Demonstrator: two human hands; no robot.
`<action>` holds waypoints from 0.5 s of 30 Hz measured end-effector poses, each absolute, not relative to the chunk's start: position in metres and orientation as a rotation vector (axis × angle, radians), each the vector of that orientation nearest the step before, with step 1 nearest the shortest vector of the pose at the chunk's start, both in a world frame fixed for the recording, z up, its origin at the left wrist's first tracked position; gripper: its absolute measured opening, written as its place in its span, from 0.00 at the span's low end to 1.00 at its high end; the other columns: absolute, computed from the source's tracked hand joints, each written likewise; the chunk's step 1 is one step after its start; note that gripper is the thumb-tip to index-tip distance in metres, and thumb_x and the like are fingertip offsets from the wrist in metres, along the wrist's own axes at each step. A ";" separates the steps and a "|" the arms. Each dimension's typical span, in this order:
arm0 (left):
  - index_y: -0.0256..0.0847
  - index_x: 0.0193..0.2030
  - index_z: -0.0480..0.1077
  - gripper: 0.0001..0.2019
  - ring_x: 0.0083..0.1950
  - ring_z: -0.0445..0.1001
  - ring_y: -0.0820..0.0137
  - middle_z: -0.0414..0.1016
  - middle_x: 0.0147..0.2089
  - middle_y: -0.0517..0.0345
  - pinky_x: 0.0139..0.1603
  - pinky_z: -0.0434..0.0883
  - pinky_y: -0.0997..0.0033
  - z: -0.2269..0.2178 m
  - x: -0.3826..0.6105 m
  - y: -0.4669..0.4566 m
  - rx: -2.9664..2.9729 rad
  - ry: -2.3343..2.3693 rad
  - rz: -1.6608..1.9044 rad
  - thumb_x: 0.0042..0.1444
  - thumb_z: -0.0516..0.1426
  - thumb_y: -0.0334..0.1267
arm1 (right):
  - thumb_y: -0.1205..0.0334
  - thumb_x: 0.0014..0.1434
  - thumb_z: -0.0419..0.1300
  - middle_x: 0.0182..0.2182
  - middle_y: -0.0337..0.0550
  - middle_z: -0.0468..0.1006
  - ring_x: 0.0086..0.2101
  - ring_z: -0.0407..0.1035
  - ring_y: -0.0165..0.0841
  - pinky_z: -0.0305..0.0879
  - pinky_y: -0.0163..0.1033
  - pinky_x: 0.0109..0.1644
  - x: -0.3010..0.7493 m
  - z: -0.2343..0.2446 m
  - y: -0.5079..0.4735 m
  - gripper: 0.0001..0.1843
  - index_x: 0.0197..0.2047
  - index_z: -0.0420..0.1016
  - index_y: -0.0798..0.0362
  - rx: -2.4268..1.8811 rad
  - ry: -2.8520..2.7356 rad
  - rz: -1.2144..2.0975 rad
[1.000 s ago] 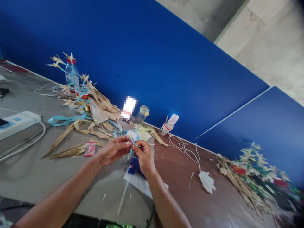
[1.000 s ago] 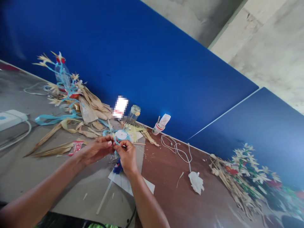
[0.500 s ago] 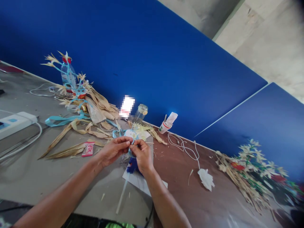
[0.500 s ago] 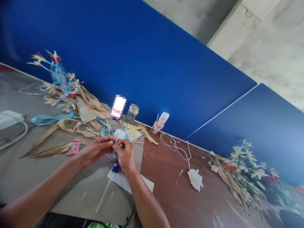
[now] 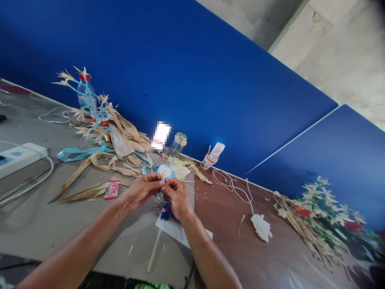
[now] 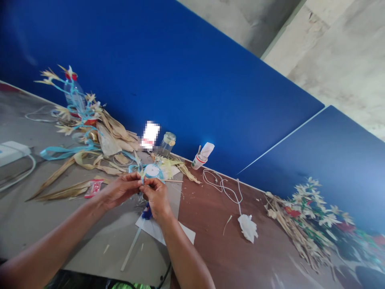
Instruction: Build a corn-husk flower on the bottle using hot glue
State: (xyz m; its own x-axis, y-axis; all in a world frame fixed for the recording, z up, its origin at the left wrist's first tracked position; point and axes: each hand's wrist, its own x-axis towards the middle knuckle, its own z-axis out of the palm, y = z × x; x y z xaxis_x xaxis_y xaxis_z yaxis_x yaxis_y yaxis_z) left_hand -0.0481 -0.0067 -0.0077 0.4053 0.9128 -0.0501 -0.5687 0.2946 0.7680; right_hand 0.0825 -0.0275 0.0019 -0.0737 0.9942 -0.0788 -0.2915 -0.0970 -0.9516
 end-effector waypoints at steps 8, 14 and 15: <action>0.36 0.29 0.68 0.12 0.21 0.61 0.80 0.66 0.23 0.64 0.23 0.59 0.78 -0.009 -0.047 -0.005 0.903 0.614 1.109 0.44 0.65 0.39 | 0.63 0.41 0.64 0.16 0.30 0.63 0.18 0.52 0.24 0.48 0.31 0.23 0.088 0.005 -0.026 0.08 0.23 0.67 0.52 -1.106 -1.131 1.302; 0.37 0.30 0.67 0.12 0.19 0.58 0.80 0.64 0.21 0.66 0.21 0.56 0.78 -0.005 -0.043 -0.005 1.165 0.730 1.158 0.47 0.63 0.43 | 0.62 0.40 0.65 0.19 0.33 0.68 0.23 0.59 0.27 0.56 0.32 0.29 0.097 0.006 -0.022 0.06 0.24 0.71 0.53 -1.146 -1.321 1.171; 0.37 0.30 0.67 0.12 0.19 0.58 0.80 0.63 0.21 0.66 0.21 0.56 0.78 -0.005 -0.044 -0.005 1.181 0.730 1.153 0.47 0.63 0.43 | 0.62 0.41 0.65 0.19 0.33 0.69 0.23 0.60 0.27 0.57 0.33 0.29 0.099 0.007 -0.022 0.07 0.24 0.72 0.53 -1.131 -1.330 1.186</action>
State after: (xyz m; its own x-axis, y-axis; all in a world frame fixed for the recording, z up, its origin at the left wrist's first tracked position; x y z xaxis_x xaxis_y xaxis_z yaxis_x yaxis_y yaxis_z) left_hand -0.0435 -0.0046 -0.0046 0.2955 0.9476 0.1218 -0.2955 -0.0306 0.9549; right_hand 0.0987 -0.0216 0.0067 -0.0796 0.9932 0.0845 0.0296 0.0871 -0.9958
